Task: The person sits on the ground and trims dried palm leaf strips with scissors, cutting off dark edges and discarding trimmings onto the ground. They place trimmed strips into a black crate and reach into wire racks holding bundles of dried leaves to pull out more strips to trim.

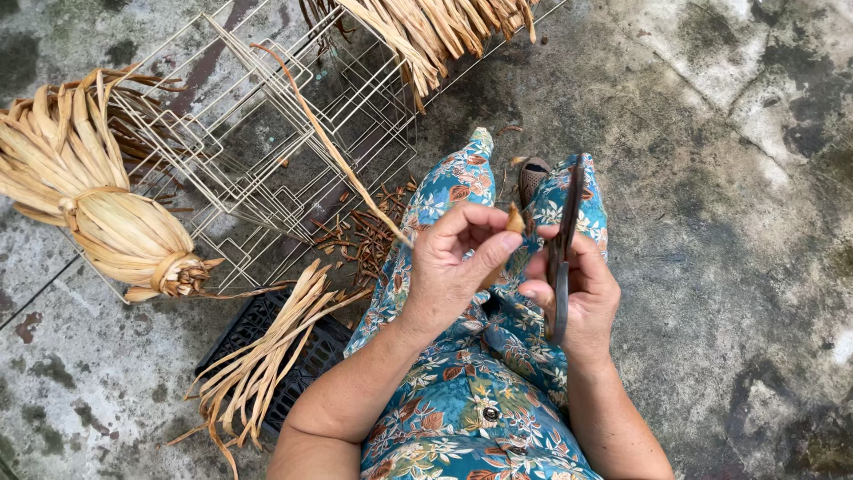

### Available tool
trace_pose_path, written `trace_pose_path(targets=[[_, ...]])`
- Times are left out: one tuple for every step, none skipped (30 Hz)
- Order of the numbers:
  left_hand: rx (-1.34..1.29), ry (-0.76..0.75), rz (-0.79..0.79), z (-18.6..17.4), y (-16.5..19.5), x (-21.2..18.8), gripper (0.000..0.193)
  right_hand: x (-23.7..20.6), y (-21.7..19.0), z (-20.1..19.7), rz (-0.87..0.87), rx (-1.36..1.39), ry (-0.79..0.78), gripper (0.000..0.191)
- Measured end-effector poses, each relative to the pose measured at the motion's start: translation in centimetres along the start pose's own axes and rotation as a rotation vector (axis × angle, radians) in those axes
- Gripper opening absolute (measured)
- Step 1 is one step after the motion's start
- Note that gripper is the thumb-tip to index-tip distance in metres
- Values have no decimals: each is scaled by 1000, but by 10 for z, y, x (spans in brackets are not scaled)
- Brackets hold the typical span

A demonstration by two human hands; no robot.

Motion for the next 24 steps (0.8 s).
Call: trace_pose_path(targets=[[-1,-33,-15,3,3,-1,18,2,1,2,-9,85,-48,68],[0,-62,-30,7,5,-3,18,2,3,3,14,77,-19,64],[0,-89,-46,8,6,-5,19,2,6,5,38,69,8,60],[106,-38,40,4,8,-6,20,2,9,5,59,61,34,56],[213,14,126,-1,9,-7,22,3,10,5,67,65,36,53],[320,67,209,-7,7,-8,24,3,11,4,77,68,37,50],[471,191,267,-22,3,-10,27,3,12,2,88,71,40,48],[620,313,324,-41,-2,-10,30,3,13,-1,91,138,30,48],[650,424,301,-62,-14,-5,34,4,13,-4,94,205,20,47],[678,532,276,-86,-28,2,37,4,14,-7,98,273,14,47],[806,664,239,-112,-42,9,47,2,14,-11,111,264,4,47],[933,796,202,-138,-57,16,57,0,14,-14,122,255,-7,47],[872,845,115,-163,-74,24,65,0,15,-18,126,245,-17,47],[807,891,29,-185,-91,33,73,0,16,-20,144,240,-56,46],[666,830,-89,-203,-109,43,75,-1,17,-22,163,234,-94,46],[525,762,-209,-217,-126,51,78,-4,19,-24,187,227,-128,45],[383,689,-328,-226,-142,56,81,-9,21,-25,222,188,-160,45],[199,631,-389,-232,-154,61,79,-12,23,-27,256,148,-192,46],[16,567,-444,-237,-160,68,77,-15,26,-28,288,109,-224,47],[-167,499,-499,-237,-161,74,77,-19,27,-29,314,90,-285,47],[-202,531,-470,-239,-159,79,72,-23,29,-30,342,71,-347,48],[-236,565,-438,-242,-158,83,68,-25,30,-31,369,53,-413,49],[-270,596,-401,-242,-152,87,64,-27,33,-30,410,63,-494,51],[-181,553,-328,-238,-142,88,58,-29,35,-30,451,72,-573,54]])
Point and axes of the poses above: each hand's wrist, its own x-axis towards the middle knuckle, its own z-axis out of the palm, y = z × x, the point moved 3 cm from there along x, towards the middle knuckle, and after that the axes turned 9 degrees about x, right-handed, at the moved point
